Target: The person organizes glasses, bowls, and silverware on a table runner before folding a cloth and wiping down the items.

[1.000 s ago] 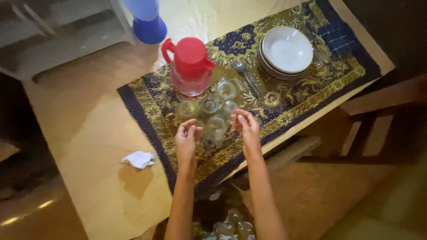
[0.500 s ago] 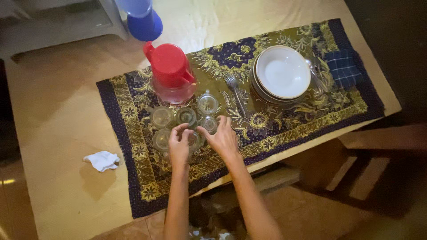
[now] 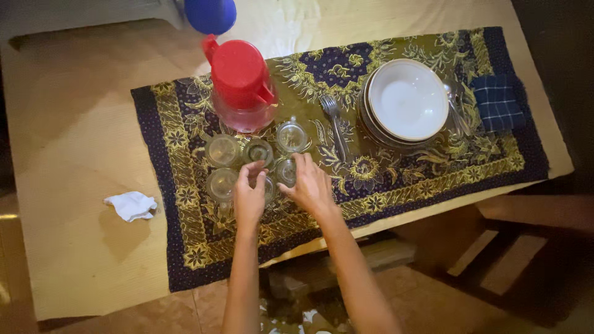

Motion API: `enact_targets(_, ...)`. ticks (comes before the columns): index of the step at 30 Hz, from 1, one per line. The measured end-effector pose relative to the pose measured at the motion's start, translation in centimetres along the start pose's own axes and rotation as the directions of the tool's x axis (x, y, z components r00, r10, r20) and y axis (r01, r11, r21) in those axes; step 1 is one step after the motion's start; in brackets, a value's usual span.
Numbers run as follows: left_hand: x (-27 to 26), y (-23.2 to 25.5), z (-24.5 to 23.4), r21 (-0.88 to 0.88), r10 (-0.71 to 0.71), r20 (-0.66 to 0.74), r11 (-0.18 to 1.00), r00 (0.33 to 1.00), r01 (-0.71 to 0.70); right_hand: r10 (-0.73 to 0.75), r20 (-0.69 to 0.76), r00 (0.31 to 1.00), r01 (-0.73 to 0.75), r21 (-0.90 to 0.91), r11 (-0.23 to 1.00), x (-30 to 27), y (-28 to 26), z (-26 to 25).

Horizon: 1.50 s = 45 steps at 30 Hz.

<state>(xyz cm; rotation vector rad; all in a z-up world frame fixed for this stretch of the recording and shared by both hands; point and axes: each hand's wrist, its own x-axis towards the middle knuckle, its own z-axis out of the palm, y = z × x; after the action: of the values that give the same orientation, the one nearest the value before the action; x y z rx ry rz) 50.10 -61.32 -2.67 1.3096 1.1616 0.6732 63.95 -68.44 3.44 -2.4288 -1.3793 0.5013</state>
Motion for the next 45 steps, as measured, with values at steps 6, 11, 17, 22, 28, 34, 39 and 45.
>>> enact_targets(6,-0.1,0.0,0.0,0.001,0.015,0.023,1.000,1.000,-0.015,-0.120,0.127,0.985,0.124,-0.026,0.992,-0.4,-0.2,-1.9)
enact_targets(11,-0.8,1.9,0.0,0.119,-0.007,0.015,0.993,1.000,0.005,-0.181,0.246,0.952,0.203,-0.065,0.977,-0.5,0.1,-2.8)
enact_targets(17,-1.9,5.0,-1.4,0.195,-0.196,-0.207,0.952,0.959,0.237,-0.134,0.276,0.952,0.161,-0.078,0.984,-0.7,-0.2,-2.3)
enact_targets(22,-1.6,3.0,-5.5,0.493,0.077,-0.375,0.860,0.924,0.128,-0.242,0.128,0.962,0.244,0.002,0.970,-1.2,-1.4,-2.2)
enact_targets(28,-0.8,1.4,-6.2,0.591,-0.175,-0.316,0.732,0.933,0.338,-0.372,0.205,0.905,0.386,-0.032,0.922,-1.4,-3.6,-0.8)
enact_targets(34,-1.6,2.0,-5.3,0.697,0.017,-0.291,0.688,0.957,0.200,-0.376,0.198,0.905,0.390,-0.036,0.920,-1.1,-3.7,0.5)
enact_targets(39,-1.4,3.0,-5.3,0.713,-0.078,-0.265,0.655,0.961,0.250,-0.421,0.240,0.875,0.431,0.011,0.902,-0.5,-2.7,0.3)
enact_targets(45,-0.9,2.9,-5.2,0.768,-0.098,-0.261,0.581,0.960,0.268,-0.433,0.409,0.804,0.486,-0.031,0.873,-0.8,-3.0,-0.3)
